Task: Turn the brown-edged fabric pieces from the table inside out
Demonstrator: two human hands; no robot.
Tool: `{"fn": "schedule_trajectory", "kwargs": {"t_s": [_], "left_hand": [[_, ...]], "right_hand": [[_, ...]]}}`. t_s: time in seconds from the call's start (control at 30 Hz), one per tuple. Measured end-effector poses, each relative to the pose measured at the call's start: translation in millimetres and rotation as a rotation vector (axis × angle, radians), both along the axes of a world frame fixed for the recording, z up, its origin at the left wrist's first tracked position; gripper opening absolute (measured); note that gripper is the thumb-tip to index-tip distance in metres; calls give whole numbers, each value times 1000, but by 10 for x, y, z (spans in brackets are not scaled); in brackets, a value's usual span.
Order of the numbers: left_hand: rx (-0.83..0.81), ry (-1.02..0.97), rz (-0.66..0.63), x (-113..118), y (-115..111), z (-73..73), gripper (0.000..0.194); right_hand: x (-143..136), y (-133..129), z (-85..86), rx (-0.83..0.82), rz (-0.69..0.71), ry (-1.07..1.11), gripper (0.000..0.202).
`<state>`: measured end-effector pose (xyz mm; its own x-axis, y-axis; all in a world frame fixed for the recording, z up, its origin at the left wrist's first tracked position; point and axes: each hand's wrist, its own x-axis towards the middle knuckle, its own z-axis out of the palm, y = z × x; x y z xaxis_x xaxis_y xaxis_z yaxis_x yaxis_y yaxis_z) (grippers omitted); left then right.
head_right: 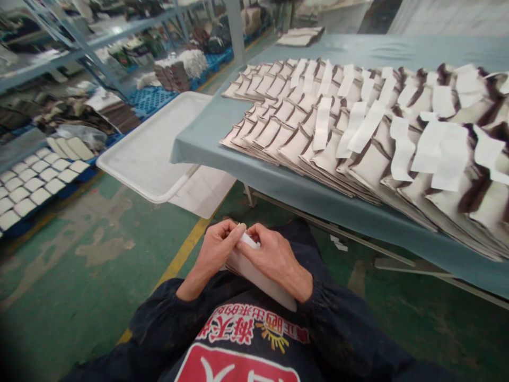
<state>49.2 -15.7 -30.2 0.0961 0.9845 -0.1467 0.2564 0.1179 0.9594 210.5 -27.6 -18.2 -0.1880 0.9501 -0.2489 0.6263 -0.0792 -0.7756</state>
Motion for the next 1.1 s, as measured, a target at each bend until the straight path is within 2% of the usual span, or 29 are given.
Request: {"fn": "schedule_trajectory", "kwargs": {"t_s": [0.13, 0.23, 0.37, 0.53, 0.7, 0.8, 0.93, 1.0, 1.03, 1.1], "left_hand": [[94, 89, 74, -26, 64, -96, 44], [93, 136, 49, -69, 102, -153, 48], [184, 220, 45, -82, 104, -172, 51], [239, 272, 98, -54, 83, -172, 48], [262, 291, 142, -83, 153, -193, 49], [264, 285, 140, -118, 236, -148, 53], [276, 272, 87, -156, 340, -9, 53], [290, 276, 58, -179, 384, 67, 53], [294, 277, 42, -193, 405, 103, 53], [293, 260, -6, -220, 439, 167, 54]], "right_hand": [[37, 6, 1, -24, 17, -35, 23], [74, 1, -24, -57, 25, -34, 26], [77, -22, -25, -81, 55, -38, 28], [85, -55, 90, -126, 117, -85, 31], [187, -175, 139, -326, 235, 209, 41], [216, -344, 70, -399, 190, 351, 50], [233, -614, -51, -491, 152, 354, 62], [315, -688, -54, -543, 199, 280, 63], [386, -693, -31, -518, 257, 208, 60], [566, -639, 54, -360, 313, -6, 50]]}}
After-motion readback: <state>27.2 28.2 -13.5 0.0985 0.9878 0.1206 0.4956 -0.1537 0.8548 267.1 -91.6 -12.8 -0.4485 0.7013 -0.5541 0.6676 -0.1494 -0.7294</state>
